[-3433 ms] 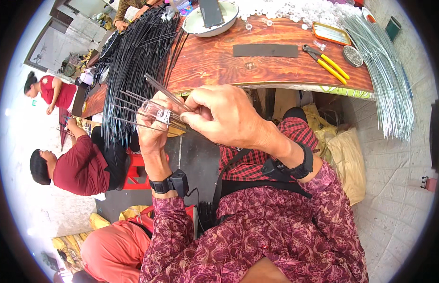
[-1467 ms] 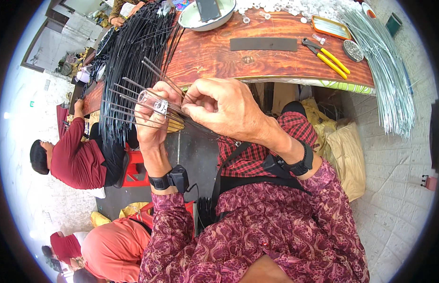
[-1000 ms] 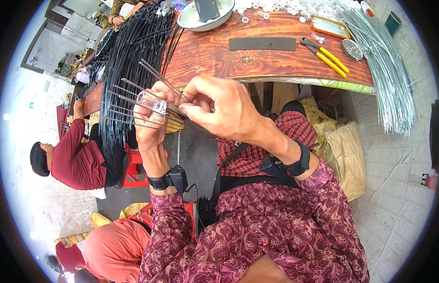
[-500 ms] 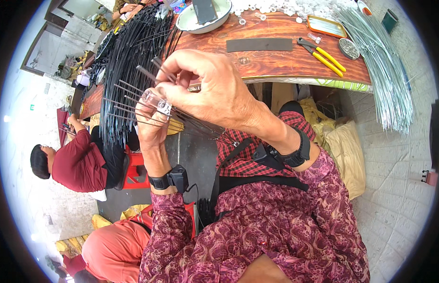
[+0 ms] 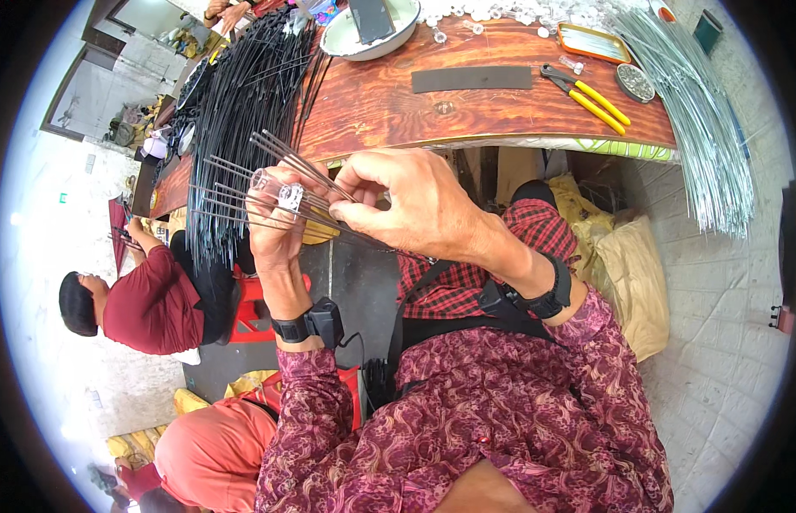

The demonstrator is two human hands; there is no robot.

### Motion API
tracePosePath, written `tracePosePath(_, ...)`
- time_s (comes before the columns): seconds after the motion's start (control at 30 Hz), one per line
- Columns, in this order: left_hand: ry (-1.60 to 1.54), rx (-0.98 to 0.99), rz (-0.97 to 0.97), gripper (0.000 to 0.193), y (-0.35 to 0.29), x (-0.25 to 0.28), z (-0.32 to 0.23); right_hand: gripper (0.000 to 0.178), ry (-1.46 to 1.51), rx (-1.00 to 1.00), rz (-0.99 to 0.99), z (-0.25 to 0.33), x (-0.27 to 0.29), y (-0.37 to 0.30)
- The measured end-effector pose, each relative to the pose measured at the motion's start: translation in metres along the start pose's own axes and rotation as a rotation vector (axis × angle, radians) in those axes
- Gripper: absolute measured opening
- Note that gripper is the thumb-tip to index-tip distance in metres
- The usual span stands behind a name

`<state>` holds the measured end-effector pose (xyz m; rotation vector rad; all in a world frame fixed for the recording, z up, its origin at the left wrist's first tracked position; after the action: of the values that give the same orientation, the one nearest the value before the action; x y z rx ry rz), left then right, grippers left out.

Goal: Assemble metal rods into umbrella frames using pliers and plastic connectors.

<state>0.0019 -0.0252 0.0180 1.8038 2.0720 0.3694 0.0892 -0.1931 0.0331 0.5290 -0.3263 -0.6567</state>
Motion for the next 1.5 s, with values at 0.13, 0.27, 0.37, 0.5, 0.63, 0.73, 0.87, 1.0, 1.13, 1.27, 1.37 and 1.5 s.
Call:
tracePosePath(0.13, 0.004, 0.004, -0.054, 0.045, 0.0, -0.001, 0.0, 0.016, -0.017, -0.006, -0.035, 0.001, 0.001, 0.0)
tracePosePath(0.27, -0.011, 0.012, -0.022, 0.045, 0.002, -0.006, -0.002, 0.015, -0.096, 0.034, -0.055, 0.001, 0.003, -0.001)
tracePosePath(0.37, 0.002, 0.002, -0.024, 0.044, 0.004, -0.01, -0.004, 0.015, -0.074, 0.017, -0.005, 0.0, 0.003, -0.001)
tracePosePath(0.5, -0.006, -0.03, 0.022, 0.043, 0.008, -0.015, -0.006, 0.015, -0.056, -0.017, -0.049, -0.002, 0.0, -0.004)
tracePosePath(0.63, -0.02, -0.028, -0.038, 0.041, 0.008, -0.012, -0.003, 0.014, -0.012, -0.039, -0.103, -0.008, -0.002, -0.004)
tracePosePath(0.73, -0.034, -0.025, -0.097, 0.04, 0.007, -0.008, -0.001, 0.015, -0.052, 0.01, -0.138, -0.006, -0.003, -0.004)
tracePosePath(0.87, -0.066, -0.079, 0.034, 0.04, 0.009, -0.007, 0.0, 0.015, -0.16, 0.082, -0.214, -0.004, -0.005, -0.005)
tracePosePath(1.0, -0.056, -0.043, -0.055, 0.041, 0.005, -0.008, -0.001, 0.015, -0.176, 0.105, -0.231, -0.005, -0.007, -0.005)
tracePosePath(1.13, -0.067, -0.04, -0.049, 0.043, 0.004, -0.005, 0.0, 0.015, -0.196, 0.165, -0.247, -0.001, -0.009, -0.006)
tracePosePath(1.27, -0.089, -0.047, -0.057, 0.043, 0.003, -0.002, 0.001, 0.016, -0.26, 0.207, -0.262, 0.002, -0.01, -0.006)
tracePosePath(1.37, -0.061, -0.033, -0.087, 0.044, 0.003, -0.004, 0.0, 0.016, -0.305, 0.281, -0.321, 0.003, -0.011, -0.006)
tracePosePath(1.5, 0.012, -0.058, -0.068, 0.044, 0.007, -0.008, -0.003, 0.017, -0.308, 0.311, -0.304, 0.006, -0.012, -0.007)
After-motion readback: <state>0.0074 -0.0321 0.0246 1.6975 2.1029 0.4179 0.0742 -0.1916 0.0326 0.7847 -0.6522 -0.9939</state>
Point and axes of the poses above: each hand's wrist, its own y-axis towards the middle knuckle, its own x-axis out of the back of the hand, z = x × y, the point moved 5 cm from there along y, towards the middle knuckle, and after that the axes turned 6 degrees about y, right-handed, at the moved point
